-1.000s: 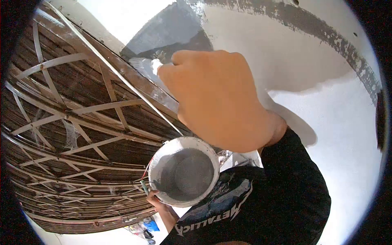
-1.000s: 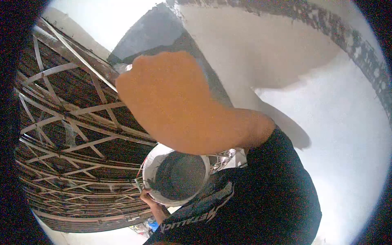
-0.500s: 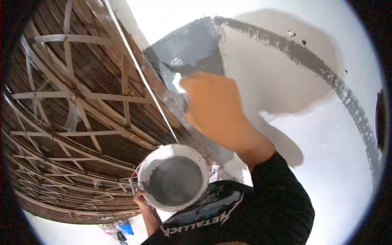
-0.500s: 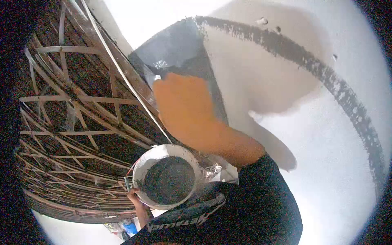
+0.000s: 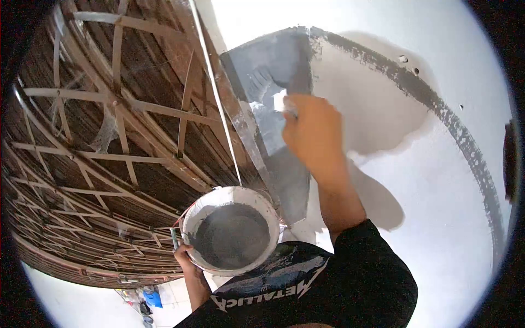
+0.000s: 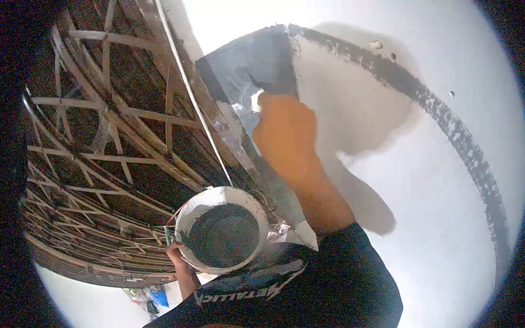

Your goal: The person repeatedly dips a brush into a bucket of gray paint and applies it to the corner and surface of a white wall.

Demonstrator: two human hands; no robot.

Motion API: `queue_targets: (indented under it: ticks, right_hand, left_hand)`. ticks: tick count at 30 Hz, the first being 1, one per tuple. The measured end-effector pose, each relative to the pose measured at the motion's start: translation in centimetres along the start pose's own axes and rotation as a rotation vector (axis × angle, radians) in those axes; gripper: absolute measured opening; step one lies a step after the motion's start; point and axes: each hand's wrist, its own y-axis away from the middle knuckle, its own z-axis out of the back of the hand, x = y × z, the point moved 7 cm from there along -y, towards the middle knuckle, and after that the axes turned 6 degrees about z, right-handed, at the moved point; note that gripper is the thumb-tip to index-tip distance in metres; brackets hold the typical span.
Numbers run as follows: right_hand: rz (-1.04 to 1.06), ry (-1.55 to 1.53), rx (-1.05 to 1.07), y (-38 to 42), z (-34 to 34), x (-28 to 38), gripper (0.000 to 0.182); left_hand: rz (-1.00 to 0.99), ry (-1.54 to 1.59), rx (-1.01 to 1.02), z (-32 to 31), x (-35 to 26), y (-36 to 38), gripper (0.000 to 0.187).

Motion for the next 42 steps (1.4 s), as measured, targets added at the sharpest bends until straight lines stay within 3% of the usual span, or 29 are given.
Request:
queue_targets:
  ticks: [1,4,7,10,12,16,18,21,22,25,27,31,33,34,37,42]
  right_hand:
    - [-0.034,0.029,0.086,-0.2,-1.8,-0.6,0.014]
    - [0.113,-0.044,-0.196,2.1,2.0,0.6,0.015]
    - [0.0,-0.128,-0.037,2.3,2.0,0.9,0.017]
    - [-0.051,-0.006,0.21,1.0,-4.1,0.0,0.018]
    - [-0.046,-0.193,0.157,1.9,-3.3,-1.0,0.018]
    - [-0.095,-0.539,0.058,4.5,-2.0,-4.2,0.017]
    - [-0.183,-0.565,0.088,5.9,-1.3,-5.2,0.017]
    - [-0.303,-0.503,0.112,6.4,0.7,-4.5,0.017]
    - [-0.301,-0.498,0.089,6.4,1.0,-4.1,0.017]
    - [-0.194,-0.546,-0.06,5.3,1.5,-2.9,0.016]
    - [-0.117,-0.389,-0.134,4.9,1.5,-3.1,0.016]
    - [-0.027,-0.284,-0.18,3.5,1.6,-1.8,0.014]
    - [0.069,-0.255,-0.275,2.7,1.8,-1.0,0.009]
    - [0.116,-0.243,-0.32,2.4,1.8,-0.6,0.007]
    - [-0.044,-0.386,-0.432,2.5,1.8,-1.8,0.013]
    - [0.01,-0.311,-0.735,2.2,1.7,-1.0,0.022]
  left_hand:
    - [0.045,0.07,0.103,-1.6,-0.9,1.4,0.021]
    - [0.029,0.094,0.092,-1.4,-0.5,1.1,0.022]
    - [0.11,0.114,0.089,0.2,1.6,-0.3,0.011]
    - [0.243,0.21,0.061,-0.6,1.6,1.1,0.014]
    - [0.279,0.251,0.139,0.2,3.0,0.1,0.021]
    - [0.188,0.298,0.158,-2.2,0.6,1.3,0.029]
    - [0.19,0.318,0.145,-2.6,0.5,1.4,0.031]
    - [0.11,0.221,0.143,-1.2,1.2,0.8,0.011]
    - [0.038,0.155,0.16,-0.4,1.5,0.4,0.028]
    - [-0.076,0.019,0.162,1.2,2.3,-0.9,0.031]
    - [-0.093,0.009,0.122,1.4,2.4,-1.2,0.03]
    - [0.197,0.269,0.021,0.6,3.4,-1.2,0.03]
    - [0.114,0.154,0.066,0.8,2.7,-1.2,0.008]
    - [0.118,0.146,0.076,0.8,2.6,-1.2,0.006]
    - [0.122,0.128,0.097,0.9,2.5,-1.2,0.011]
    - [0.182,0.147,0.064,0.3,1.9,-0.7,0.019]
